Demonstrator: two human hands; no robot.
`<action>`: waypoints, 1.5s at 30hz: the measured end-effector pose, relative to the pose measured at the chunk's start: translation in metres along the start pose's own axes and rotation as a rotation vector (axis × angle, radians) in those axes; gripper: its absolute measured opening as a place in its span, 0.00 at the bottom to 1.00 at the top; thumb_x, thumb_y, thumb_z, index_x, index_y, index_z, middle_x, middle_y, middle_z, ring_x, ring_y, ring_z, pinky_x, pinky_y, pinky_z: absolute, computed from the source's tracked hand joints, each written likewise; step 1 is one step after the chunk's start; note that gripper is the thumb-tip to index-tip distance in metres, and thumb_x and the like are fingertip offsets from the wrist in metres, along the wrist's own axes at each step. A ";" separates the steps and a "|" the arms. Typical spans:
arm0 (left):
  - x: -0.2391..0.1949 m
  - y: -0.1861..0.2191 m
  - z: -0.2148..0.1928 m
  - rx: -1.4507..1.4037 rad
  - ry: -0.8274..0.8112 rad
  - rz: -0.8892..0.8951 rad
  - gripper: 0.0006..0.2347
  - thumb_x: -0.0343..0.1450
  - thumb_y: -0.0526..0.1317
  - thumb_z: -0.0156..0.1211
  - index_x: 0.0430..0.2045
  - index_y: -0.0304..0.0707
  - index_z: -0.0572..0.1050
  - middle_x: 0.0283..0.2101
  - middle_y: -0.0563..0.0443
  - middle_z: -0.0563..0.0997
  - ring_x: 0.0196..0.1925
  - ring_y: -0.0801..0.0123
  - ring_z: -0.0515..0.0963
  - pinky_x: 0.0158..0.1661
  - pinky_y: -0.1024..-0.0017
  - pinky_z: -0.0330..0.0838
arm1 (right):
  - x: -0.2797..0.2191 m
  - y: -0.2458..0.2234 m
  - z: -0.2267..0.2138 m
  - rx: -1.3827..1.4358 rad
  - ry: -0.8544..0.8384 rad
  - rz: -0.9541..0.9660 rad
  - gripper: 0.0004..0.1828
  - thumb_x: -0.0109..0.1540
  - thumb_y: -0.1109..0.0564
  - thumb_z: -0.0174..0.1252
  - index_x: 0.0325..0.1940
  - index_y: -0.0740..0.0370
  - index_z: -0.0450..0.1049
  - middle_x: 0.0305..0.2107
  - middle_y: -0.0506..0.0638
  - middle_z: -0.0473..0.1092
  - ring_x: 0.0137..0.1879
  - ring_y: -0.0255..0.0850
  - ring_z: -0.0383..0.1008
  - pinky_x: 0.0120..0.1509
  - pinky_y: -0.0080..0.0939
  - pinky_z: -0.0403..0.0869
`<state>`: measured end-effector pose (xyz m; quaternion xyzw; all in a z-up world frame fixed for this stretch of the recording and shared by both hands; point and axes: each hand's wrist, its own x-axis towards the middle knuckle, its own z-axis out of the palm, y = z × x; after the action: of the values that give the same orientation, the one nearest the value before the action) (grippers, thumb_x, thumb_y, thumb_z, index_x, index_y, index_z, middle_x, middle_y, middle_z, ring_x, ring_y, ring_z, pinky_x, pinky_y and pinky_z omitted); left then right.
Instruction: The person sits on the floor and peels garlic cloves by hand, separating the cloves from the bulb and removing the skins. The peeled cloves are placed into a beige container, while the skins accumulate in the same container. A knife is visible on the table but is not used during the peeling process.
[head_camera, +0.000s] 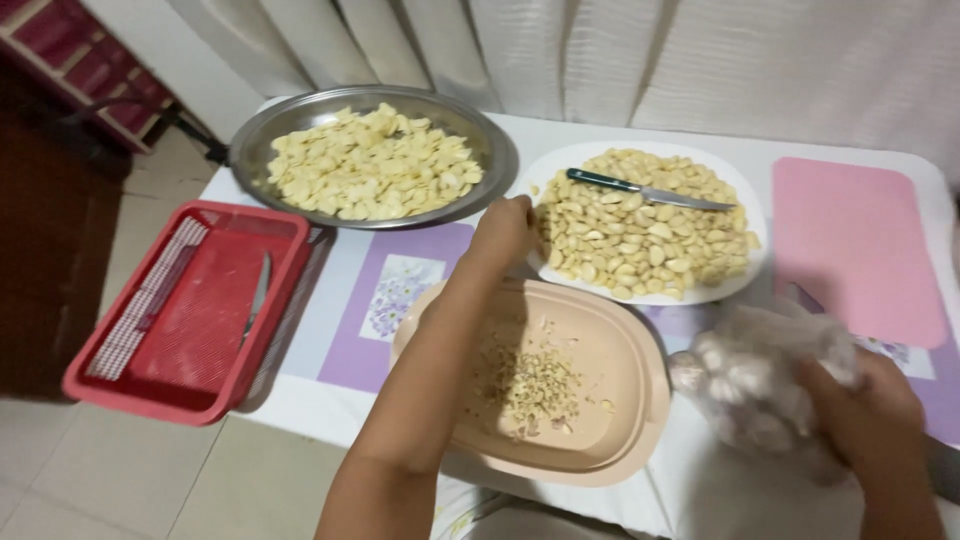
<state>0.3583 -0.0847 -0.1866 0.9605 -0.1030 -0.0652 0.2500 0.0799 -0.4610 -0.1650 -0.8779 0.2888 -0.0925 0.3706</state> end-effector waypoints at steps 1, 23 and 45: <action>-0.003 0.013 -0.001 -0.151 0.073 0.090 0.15 0.61 0.25 0.43 0.32 0.43 0.74 0.38 0.43 0.73 0.35 0.52 0.74 0.34 0.61 0.67 | 0.007 0.009 0.004 0.011 0.043 -0.042 0.22 0.66 0.48 0.61 0.59 0.64 0.78 0.49 0.59 0.74 0.55 0.54 0.71 0.63 0.51 0.64; -0.135 0.208 0.064 -0.654 -0.188 0.556 0.09 0.75 0.37 0.49 0.26 0.36 0.73 0.28 0.42 0.82 0.29 0.54 0.80 0.32 0.64 0.67 | -0.045 -0.058 -0.005 0.552 0.184 -0.012 0.08 0.73 0.53 0.52 0.44 0.56 0.73 0.34 0.41 0.67 0.43 0.34 0.66 0.47 0.37 0.68; -0.156 0.208 0.075 -0.161 -0.198 0.454 0.25 0.63 0.51 0.65 0.53 0.42 0.72 0.44 0.46 0.81 0.51 0.52 0.80 0.49 0.53 0.74 | -0.035 -0.019 0.030 0.429 0.141 -0.065 0.10 0.73 0.49 0.59 0.42 0.55 0.73 0.27 0.46 0.67 0.35 0.35 0.64 0.43 0.41 0.65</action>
<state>0.1595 -0.2609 -0.1372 0.8787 -0.3345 -0.1091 0.3226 0.0706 -0.4127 -0.1711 -0.7793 0.2592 -0.2248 0.5245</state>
